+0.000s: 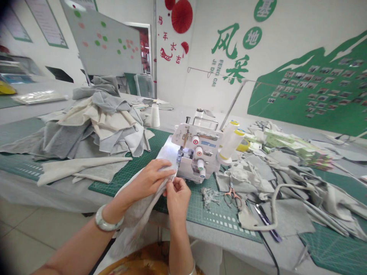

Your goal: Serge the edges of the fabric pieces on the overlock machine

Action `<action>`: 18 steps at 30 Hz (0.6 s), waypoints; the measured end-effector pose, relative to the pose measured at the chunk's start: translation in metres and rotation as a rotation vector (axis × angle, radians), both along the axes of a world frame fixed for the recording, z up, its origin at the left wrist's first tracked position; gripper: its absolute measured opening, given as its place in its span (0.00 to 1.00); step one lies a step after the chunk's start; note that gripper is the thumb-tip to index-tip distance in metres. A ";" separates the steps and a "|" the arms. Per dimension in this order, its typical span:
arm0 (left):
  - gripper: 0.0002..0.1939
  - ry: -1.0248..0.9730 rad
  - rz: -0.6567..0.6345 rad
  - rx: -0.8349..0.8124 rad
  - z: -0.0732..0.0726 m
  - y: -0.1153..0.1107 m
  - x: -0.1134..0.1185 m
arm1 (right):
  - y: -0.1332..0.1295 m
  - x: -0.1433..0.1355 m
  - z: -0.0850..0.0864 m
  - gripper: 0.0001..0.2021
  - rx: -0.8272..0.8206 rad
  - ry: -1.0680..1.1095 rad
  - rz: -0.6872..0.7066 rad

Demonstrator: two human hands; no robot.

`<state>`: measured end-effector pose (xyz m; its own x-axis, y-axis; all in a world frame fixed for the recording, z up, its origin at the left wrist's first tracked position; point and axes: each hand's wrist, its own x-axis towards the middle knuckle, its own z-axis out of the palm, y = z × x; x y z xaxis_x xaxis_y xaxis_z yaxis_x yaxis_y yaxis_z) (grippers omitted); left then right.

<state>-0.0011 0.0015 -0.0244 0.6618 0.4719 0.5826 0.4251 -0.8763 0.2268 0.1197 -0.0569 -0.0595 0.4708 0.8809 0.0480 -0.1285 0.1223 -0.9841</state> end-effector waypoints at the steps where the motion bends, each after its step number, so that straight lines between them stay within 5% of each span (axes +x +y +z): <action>1: 0.17 0.009 0.002 0.015 0.000 0.000 0.000 | -0.001 0.000 0.000 0.10 -0.001 -0.008 -0.004; 18: 0.17 0.004 -0.003 -0.007 -0.003 -0.006 0.002 | 0.004 -0.007 -0.009 0.04 -0.026 -0.055 0.099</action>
